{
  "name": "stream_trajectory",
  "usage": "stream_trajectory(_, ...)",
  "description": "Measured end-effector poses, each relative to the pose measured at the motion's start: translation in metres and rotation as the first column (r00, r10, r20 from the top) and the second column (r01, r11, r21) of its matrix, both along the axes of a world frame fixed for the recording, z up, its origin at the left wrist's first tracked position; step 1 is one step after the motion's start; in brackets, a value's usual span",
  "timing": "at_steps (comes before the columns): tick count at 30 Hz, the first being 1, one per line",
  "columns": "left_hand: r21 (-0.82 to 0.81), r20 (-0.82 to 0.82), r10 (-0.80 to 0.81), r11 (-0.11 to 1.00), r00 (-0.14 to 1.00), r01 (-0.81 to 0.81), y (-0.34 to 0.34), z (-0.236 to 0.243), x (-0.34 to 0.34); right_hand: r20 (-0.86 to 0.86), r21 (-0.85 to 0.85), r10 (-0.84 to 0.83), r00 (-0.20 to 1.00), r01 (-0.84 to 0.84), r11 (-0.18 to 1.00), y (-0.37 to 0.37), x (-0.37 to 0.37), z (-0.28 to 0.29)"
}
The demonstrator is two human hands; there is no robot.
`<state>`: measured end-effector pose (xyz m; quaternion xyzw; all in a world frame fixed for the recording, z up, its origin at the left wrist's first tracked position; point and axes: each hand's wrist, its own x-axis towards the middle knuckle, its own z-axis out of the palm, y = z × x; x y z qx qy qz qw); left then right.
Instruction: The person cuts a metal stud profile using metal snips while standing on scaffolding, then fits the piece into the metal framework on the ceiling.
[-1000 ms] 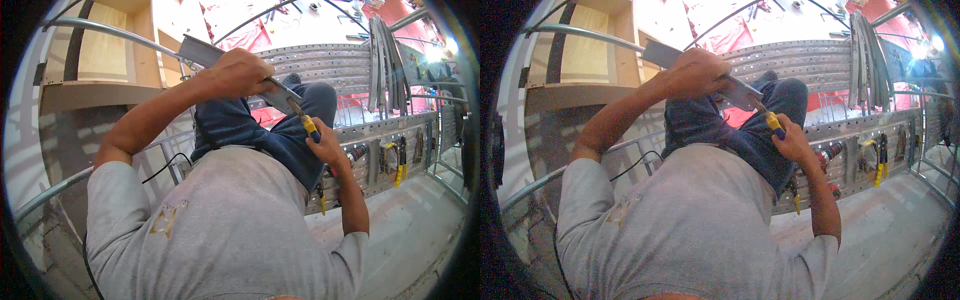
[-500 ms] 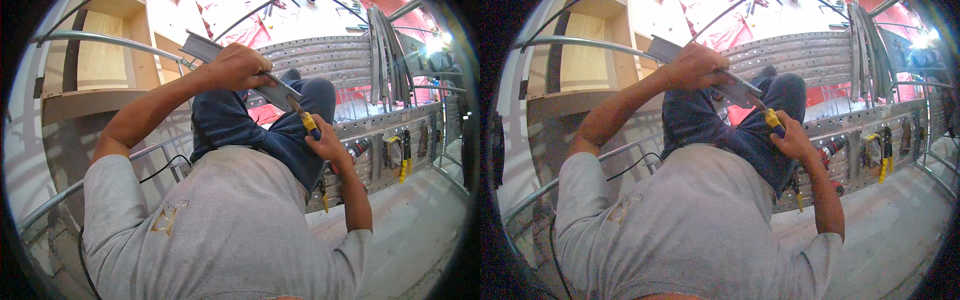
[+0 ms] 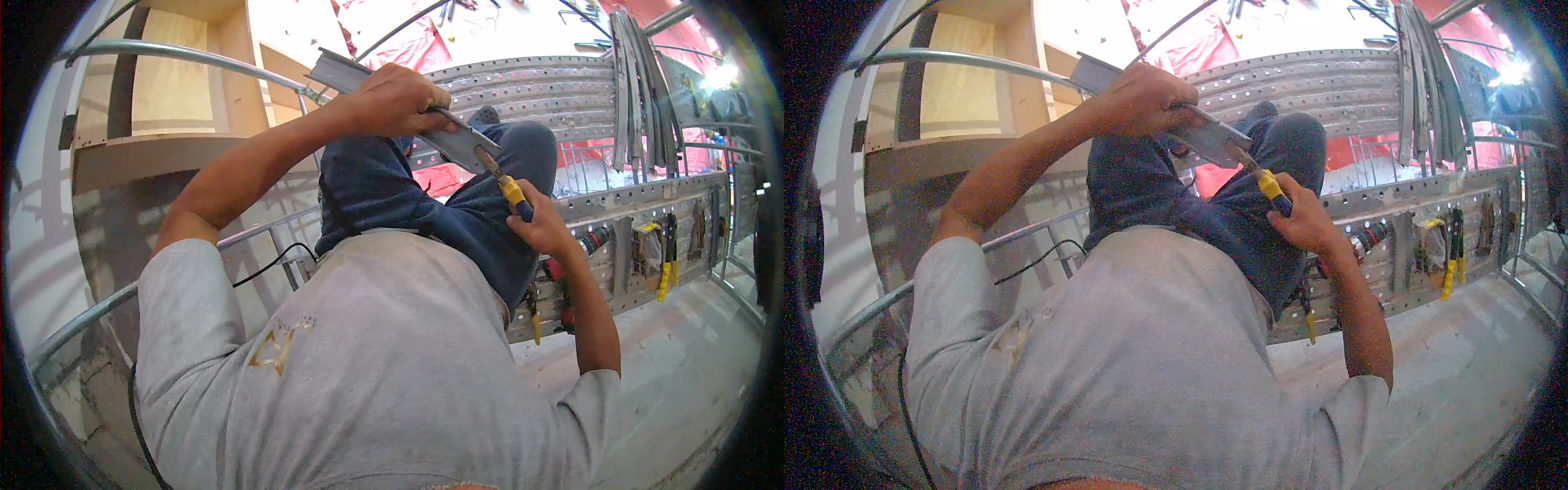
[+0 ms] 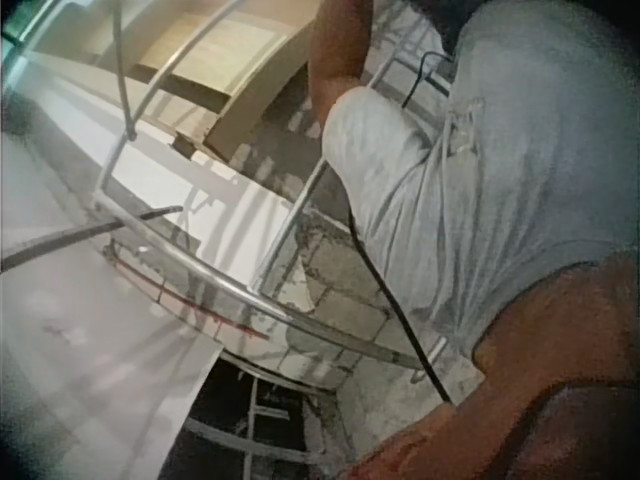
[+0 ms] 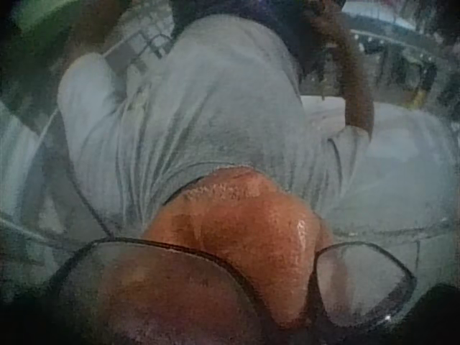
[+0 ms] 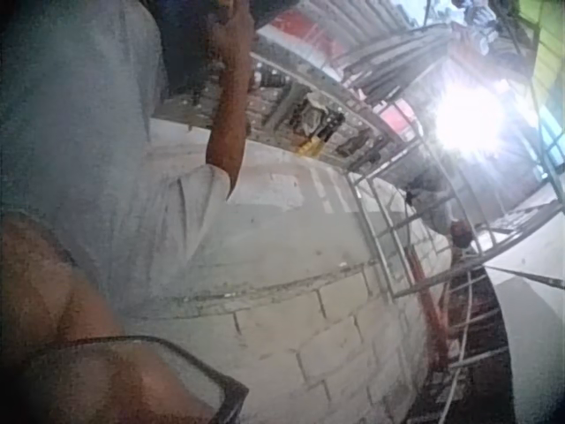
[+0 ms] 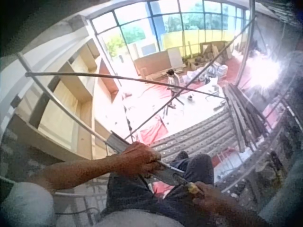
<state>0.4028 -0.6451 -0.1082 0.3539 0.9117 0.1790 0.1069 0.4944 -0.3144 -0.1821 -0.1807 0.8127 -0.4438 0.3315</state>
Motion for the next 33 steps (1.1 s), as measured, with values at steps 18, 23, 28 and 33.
stream_trajectory(18,-0.048,0.122,0.077,0.996,0.990,-0.072,-0.007,-0.024,0.000,0.058,0.002,0.105,0.993,-0.105,0.994,0.004,-0.012,0.001)
stream_trajectory(23,-0.243,0.297,0.178,0.964,0.938,-0.106,-0.007,-0.027,-0.015,0.370,-0.124,0.075,0.926,-0.031,0.992,0.002,-0.032,0.001)
stream_trajectory(28,-0.162,0.653,-0.002,0.976,0.758,0.142,-0.016,-0.038,-0.050,0.743,-0.318,0.236,0.626,0.020,0.948,0.027,-0.045,0.013)
stream_trajectory(33,0.086,0.714,-0.241,0.962,0.657,0.259,-0.055,-0.081,-0.066,0.648,-0.217,0.087,0.757,0.074,0.973,0.042,-0.015,0.033)
